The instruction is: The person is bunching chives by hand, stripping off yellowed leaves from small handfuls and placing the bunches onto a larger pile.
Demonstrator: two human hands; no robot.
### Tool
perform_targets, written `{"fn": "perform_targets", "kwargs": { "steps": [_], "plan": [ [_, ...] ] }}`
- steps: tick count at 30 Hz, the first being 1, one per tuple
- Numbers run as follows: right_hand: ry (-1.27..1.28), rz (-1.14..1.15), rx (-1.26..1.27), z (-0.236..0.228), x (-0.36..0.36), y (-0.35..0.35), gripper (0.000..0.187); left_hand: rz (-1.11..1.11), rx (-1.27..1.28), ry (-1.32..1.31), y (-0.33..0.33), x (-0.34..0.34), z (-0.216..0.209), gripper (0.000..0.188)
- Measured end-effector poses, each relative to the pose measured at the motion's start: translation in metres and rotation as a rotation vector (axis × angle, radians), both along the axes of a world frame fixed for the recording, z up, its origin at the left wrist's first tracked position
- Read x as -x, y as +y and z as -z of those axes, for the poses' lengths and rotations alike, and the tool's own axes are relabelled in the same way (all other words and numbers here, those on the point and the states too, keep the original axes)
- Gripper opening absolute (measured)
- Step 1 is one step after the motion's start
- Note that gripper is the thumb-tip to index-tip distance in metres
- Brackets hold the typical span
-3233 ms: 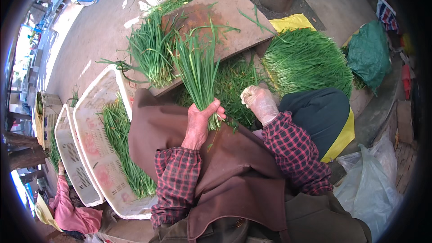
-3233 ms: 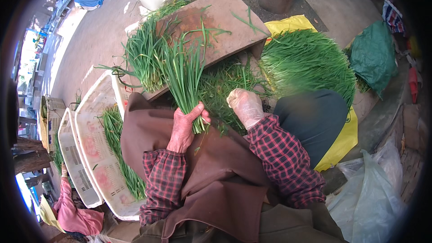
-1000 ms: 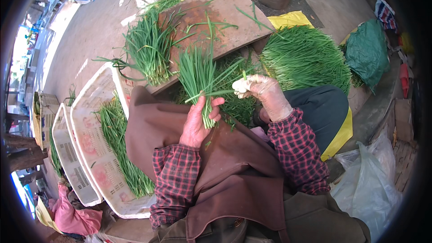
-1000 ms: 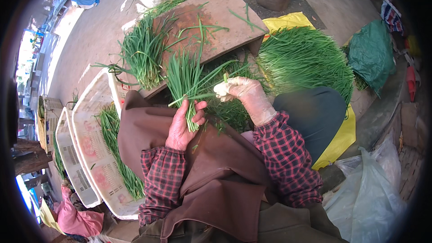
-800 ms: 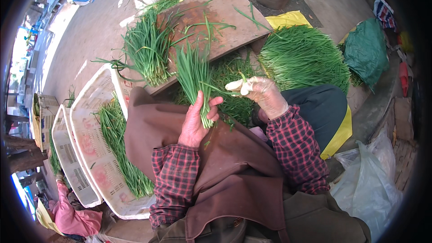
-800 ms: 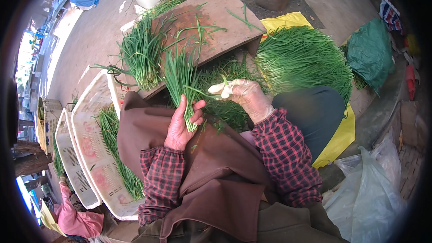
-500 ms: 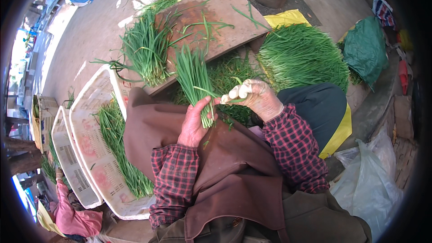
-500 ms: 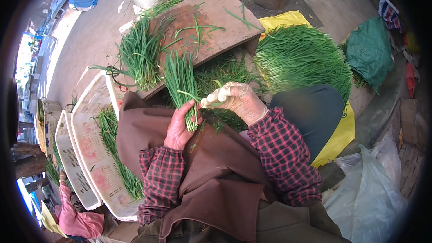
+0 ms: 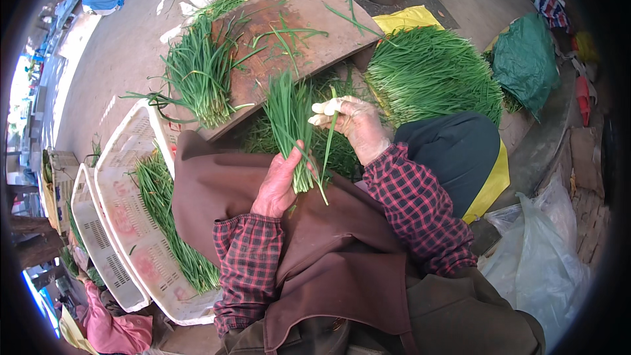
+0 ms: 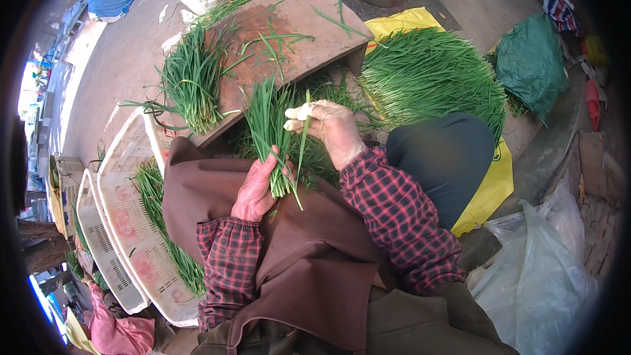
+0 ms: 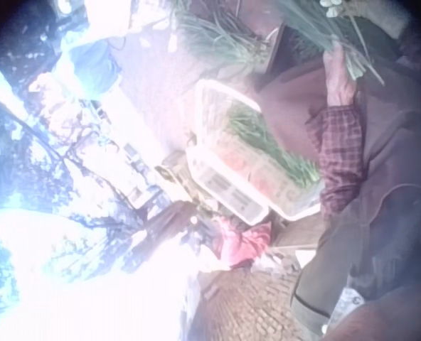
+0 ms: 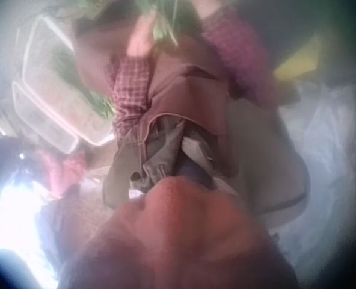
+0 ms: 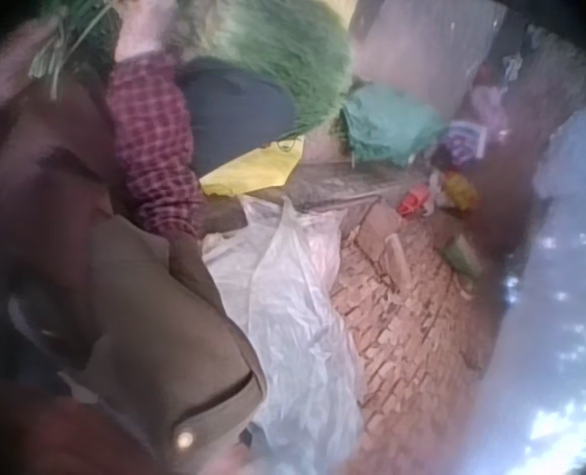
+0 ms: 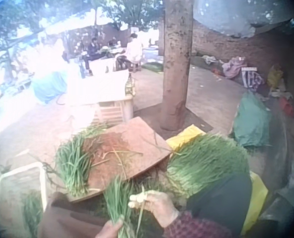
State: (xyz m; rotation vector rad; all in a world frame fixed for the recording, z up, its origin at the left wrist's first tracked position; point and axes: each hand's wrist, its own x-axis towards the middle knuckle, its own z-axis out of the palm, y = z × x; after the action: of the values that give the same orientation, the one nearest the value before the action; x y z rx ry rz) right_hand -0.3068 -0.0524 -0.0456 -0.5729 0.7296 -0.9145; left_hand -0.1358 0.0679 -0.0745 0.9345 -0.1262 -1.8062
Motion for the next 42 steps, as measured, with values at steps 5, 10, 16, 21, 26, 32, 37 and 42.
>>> {"fn": "perform_targets", "kwargs": {
  "steps": [5, 10, 16, 21, 26, 32, 37, 42],
  "plan": [
    [0.178, 0.416, -0.043, -0.010, -0.045, 0.012, 0.017, 0.030, -0.040, -0.110, -0.005, 0.007, -0.019, 0.036],
    [0.157, 0.509, 0.055, -0.003, -0.069, -0.004, 0.016, 0.024, 0.025, -0.029, -0.007, 0.007, -0.018, 0.035],
    [0.070, 0.417, -0.086, -0.008, -0.064, 0.001, 0.018, 0.009, 0.048, -0.150, -0.006, 0.003, -0.012, 0.021],
    [-0.077, 0.350, -0.263, -0.020, -0.038, 0.005, 0.017, -0.109, 0.011, -0.113, -0.010, 0.001, -0.011, 0.012],
    [-0.129, 0.282, -0.234, -0.030, -0.012, 0.021, 0.016, -0.206, -0.006, -0.067, -0.013, 0.002, -0.013, 0.010],
    [-0.203, 0.326, -0.007, -0.091, 0.017, 0.024, 0.018, -0.210, 0.127, -0.211, -0.011, -0.006, -0.009, 0.007],
    [0.213, 0.301, 0.222, -0.079, 0.019, 0.014, 0.018, -0.141, 0.116, -0.550, 0.000, -0.012, -0.056, 0.015],
    [0.862, -0.270, 0.552, 0.044, 0.024, 0.042, 0.034, 0.084, 0.283, -1.592, 0.032, -0.043, -0.091, 0.046]
  ]
}}
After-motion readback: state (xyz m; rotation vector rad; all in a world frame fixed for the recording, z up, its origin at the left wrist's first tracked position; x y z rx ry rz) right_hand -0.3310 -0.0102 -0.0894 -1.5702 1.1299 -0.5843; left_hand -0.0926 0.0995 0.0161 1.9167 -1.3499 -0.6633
